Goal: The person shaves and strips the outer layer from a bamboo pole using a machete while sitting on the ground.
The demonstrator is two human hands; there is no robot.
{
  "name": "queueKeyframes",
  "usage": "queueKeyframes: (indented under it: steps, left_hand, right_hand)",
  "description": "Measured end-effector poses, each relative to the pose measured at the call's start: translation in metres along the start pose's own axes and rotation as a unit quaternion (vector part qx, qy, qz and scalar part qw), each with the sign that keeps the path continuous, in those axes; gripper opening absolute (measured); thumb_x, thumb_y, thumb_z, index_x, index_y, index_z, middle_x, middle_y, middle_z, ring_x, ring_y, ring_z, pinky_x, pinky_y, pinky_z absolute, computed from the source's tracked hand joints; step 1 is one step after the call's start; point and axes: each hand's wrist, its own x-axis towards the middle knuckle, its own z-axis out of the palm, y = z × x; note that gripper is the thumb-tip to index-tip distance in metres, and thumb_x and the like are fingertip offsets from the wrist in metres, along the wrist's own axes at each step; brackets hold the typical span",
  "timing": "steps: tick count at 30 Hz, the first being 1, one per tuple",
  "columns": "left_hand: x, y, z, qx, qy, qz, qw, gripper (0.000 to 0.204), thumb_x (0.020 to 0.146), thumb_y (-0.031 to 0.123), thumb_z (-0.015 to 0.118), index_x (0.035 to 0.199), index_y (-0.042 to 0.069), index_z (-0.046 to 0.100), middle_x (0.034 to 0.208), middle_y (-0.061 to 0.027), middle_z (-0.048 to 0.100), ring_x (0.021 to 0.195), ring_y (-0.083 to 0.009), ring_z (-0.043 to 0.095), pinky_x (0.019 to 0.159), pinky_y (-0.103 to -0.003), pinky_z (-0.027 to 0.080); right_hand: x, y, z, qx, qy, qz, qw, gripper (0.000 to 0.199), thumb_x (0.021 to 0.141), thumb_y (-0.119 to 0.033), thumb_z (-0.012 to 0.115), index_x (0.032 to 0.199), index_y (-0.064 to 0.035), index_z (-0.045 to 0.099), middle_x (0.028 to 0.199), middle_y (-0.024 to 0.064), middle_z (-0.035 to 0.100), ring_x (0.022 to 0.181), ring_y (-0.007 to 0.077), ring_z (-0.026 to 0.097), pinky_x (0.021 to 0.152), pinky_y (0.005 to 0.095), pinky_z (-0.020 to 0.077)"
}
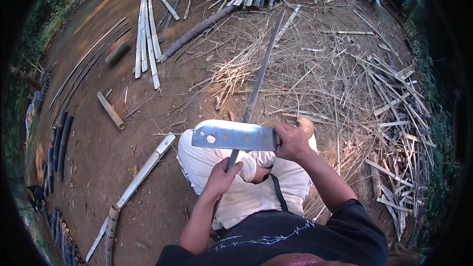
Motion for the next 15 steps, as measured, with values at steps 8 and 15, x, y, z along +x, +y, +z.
queueKeyframes:
  steps: [8, 15]
  left_hand:
    - [-0.001, -0.008, -0.007, -0.070, -0.006, 0.043, 0.997, 0.049, 0.098, 0.051, 0.060, 0.096, 0.002, 0.061, 0.060, 0.0055, 0.044, 0.046, -0.0039, 0.039, 0.040, -0.023, 0.031]
    - [0.007, -0.006, -0.004, 0.037, 0.099, 0.047, 0.993, 0.057, 0.100, 0.056, 0.054, 0.086, 0.001, 0.064, 0.058, 0.0008, 0.049, 0.046, -0.0088, 0.043, 0.043, -0.028, 0.036]
  right_hand:
    - [-0.038, -0.059, 0.027, 0.092, 0.006, 0.093, 0.991, 0.042, 0.067, -0.020, 0.081, 0.095, -0.0026, 0.055, 0.079, 0.0127, 0.059, 0.070, 0.0344, 0.065, 0.059, 0.0440, 0.0502]
    - [-0.084, -0.077, 0.052, 0.152, -0.036, 0.081, 0.984, 0.048, 0.072, -0.021, 0.082, 0.108, -0.0023, 0.055, 0.090, 0.0139, 0.060, 0.081, 0.0343, 0.064, 0.069, 0.0435, 0.0509]
